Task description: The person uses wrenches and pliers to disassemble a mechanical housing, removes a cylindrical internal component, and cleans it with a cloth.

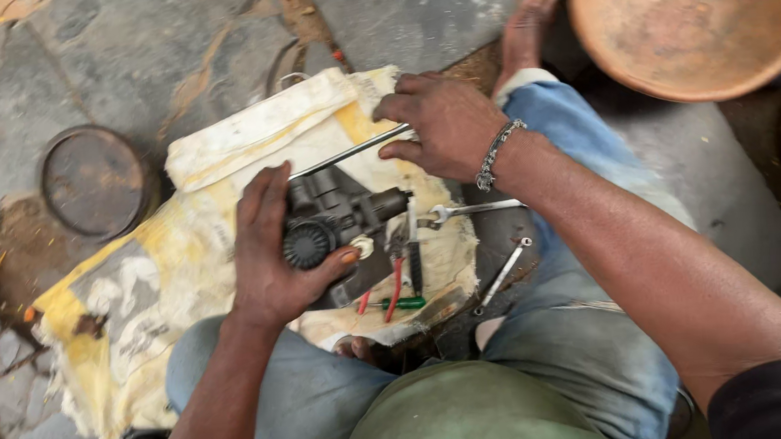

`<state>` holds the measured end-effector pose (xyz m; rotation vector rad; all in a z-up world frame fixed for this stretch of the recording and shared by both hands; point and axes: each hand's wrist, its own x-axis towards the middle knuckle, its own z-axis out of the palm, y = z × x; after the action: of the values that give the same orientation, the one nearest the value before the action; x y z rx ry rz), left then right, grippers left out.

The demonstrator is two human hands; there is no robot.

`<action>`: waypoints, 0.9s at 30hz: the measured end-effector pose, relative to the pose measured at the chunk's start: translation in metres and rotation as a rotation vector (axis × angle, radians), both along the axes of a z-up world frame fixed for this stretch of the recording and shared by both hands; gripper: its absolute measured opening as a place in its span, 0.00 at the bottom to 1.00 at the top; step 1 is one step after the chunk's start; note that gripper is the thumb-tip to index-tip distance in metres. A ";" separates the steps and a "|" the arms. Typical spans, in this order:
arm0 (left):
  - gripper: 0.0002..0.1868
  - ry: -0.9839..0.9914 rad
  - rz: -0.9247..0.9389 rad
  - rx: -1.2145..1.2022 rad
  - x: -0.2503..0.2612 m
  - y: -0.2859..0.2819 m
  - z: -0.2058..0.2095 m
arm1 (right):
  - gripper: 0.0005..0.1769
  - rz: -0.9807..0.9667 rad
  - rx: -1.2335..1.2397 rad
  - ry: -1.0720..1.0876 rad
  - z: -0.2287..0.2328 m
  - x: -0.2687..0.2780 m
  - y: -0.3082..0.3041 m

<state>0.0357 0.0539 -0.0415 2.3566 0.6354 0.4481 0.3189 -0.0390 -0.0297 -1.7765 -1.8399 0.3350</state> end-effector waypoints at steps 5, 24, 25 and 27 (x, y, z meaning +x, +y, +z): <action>0.60 0.033 0.021 0.044 -0.004 0.003 -0.008 | 0.19 -0.341 0.184 0.152 0.020 0.074 -0.132; 0.56 0.063 0.027 0.054 0.010 -0.003 0.007 | 0.22 -1.471 -0.794 0.125 -0.306 -0.035 -0.404; 0.56 0.064 0.041 0.059 0.008 -0.003 0.006 | 0.20 -1.455 -0.800 0.122 -0.310 -0.034 -0.409; 0.56 0.057 0.023 0.074 0.007 -0.002 0.003 | 0.18 -1.428 -0.798 0.113 -0.313 -0.028 -0.415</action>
<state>0.0427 0.0520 -0.0388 2.4421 0.6833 0.4232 0.2909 -0.4543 -0.3425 -2.9534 0.0363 0.5598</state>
